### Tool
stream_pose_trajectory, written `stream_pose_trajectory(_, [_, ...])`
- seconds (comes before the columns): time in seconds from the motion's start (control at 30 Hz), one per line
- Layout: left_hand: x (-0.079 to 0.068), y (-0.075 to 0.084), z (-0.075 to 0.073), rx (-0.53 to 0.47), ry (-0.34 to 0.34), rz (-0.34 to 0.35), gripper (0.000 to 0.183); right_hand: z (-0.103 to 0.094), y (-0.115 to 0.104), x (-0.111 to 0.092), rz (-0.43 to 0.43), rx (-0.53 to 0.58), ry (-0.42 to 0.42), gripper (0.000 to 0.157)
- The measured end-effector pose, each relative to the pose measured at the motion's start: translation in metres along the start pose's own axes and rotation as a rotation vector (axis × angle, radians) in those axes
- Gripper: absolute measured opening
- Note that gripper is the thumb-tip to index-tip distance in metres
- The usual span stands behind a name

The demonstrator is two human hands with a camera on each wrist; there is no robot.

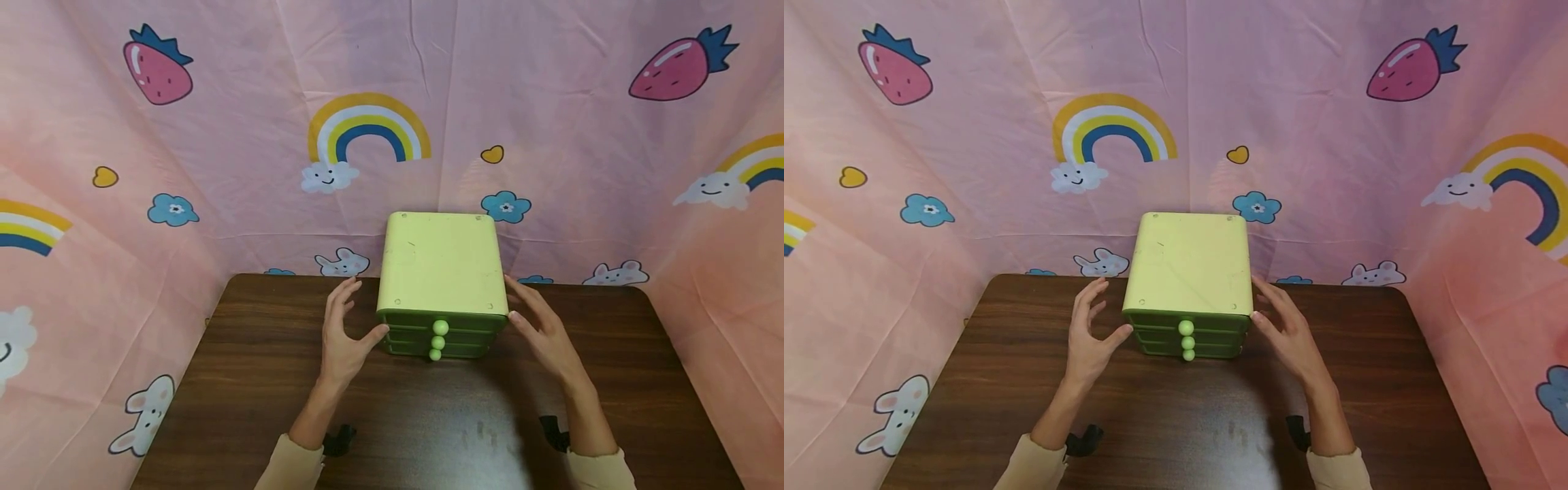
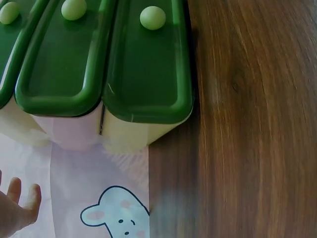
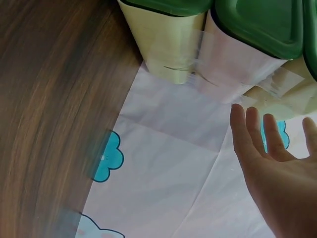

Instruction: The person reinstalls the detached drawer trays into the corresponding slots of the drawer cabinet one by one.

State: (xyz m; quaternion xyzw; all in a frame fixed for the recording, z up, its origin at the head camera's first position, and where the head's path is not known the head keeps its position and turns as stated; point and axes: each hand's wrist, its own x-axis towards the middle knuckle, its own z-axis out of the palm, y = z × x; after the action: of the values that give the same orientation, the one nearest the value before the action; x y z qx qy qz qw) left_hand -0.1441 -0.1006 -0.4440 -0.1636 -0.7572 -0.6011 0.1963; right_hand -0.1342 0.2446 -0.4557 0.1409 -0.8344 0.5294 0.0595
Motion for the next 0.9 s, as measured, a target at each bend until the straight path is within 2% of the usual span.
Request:
stream_pose_trajectory(0.2, [-0.002,0.002,-0.008,0.101,-0.043,-0.015,0.077,-0.002,-0.001,-0.005,-0.009,-0.080,0.000,0.065])
stream_pose_trajectory(0.43, [-0.013,-0.040,-0.016,0.316,-0.115,-0.018,0.094,-0.006,0.003,-0.015,0.007,-0.135,0.003,0.071])
stream_pose_trajectory(0.63, [-0.022,-0.041,-0.024,0.459,-0.181,-0.049,0.103,-0.006,0.005,-0.028,0.045,-0.158,-0.006,0.076])
stream_pose_trajectory(0.9, [-0.032,-0.046,-0.030,0.540,-0.211,-0.032,0.108,-0.005,0.011,-0.035,0.067,-0.189,-0.016,0.076])
